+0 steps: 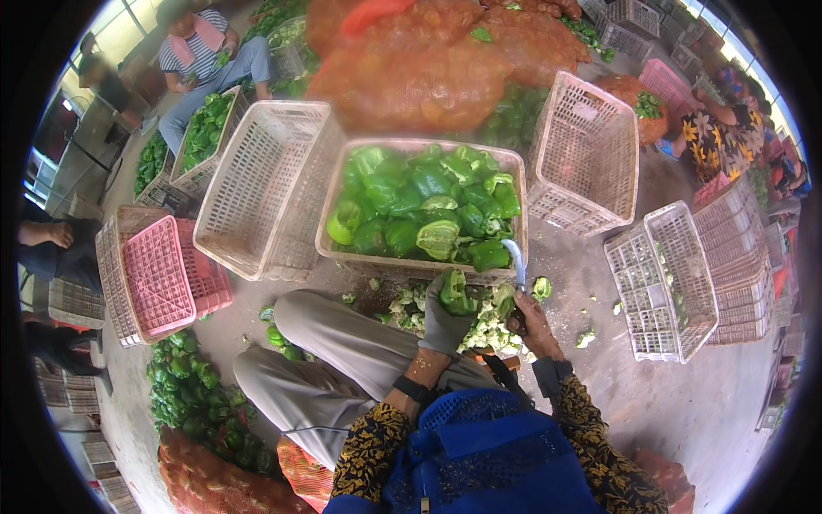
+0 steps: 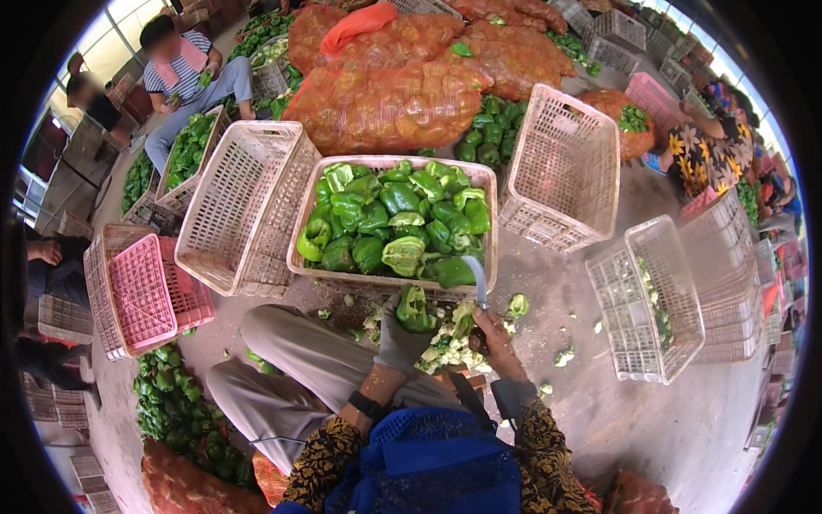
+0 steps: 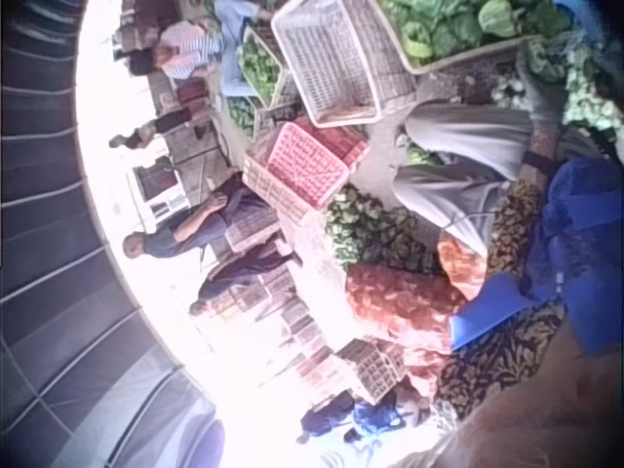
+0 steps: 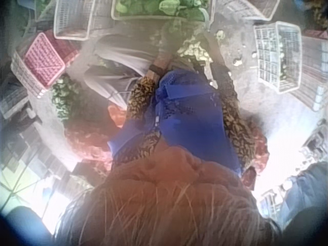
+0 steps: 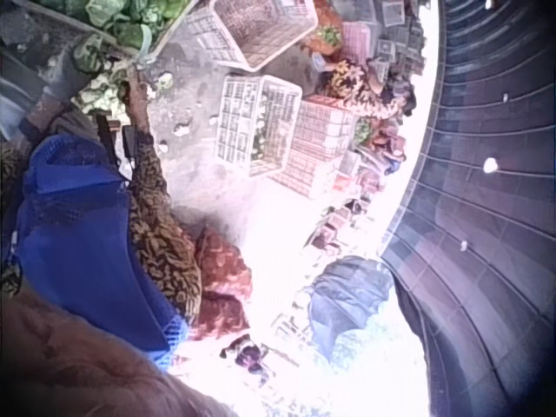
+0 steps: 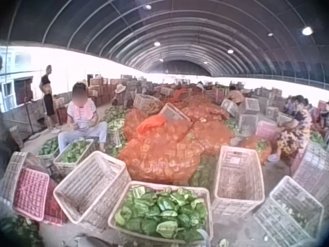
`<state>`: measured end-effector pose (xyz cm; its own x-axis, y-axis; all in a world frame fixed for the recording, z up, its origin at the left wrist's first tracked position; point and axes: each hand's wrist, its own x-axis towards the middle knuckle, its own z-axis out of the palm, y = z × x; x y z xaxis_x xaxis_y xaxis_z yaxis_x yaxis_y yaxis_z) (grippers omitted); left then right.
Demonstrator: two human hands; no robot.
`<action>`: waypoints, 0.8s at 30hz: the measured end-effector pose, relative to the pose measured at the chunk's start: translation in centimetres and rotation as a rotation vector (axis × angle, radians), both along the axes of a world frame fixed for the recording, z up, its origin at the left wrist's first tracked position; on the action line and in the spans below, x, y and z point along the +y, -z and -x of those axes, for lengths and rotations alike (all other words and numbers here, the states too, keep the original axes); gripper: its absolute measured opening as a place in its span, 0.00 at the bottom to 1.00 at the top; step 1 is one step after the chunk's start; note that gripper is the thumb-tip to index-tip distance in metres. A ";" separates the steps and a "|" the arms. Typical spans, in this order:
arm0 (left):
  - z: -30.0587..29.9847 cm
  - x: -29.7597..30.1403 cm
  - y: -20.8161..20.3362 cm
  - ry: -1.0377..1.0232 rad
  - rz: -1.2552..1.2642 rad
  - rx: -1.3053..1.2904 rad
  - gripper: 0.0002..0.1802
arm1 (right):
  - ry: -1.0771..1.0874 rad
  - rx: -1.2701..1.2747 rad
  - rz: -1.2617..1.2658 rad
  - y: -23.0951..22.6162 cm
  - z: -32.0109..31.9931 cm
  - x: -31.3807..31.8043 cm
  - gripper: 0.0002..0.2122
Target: The person trims the stems of green bell peppers using a knife, places the trimmed peppers into a basket, and reaches for more peppers from a large mesh bag on the floor.
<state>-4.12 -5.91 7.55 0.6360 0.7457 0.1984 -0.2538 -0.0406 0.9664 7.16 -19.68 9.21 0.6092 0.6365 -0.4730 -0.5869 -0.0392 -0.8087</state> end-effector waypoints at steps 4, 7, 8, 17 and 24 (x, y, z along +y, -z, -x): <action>-1.7 1.6 3.0 -0.013 -0.237 0.130 0.44 | -0.033 -0.344 0.136 -0.5 -2.3 -1.4 0.18; -4.7 4.5 1.9 -0.069 -0.596 0.361 0.42 | 0.053 -0.345 0.104 0.0 -3.3 0.4 0.17; -5.6 5.5 1.6 -0.079 -0.681 0.428 0.41 | 0.072 -0.360 0.079 -0.1 -3.4 1.7 0.17; -0.3 12.3 -0.3 0.244 0.740 -0.071 0.18 | -0.076 -1.192 0.332 3.4 -5.5 13.6 0.24; 21.4 21.0 -11.5 -0.236 0.715 -0.565 0.21 | -0.125 -1.548 0.238 6.2 -7.5 16.8 0.20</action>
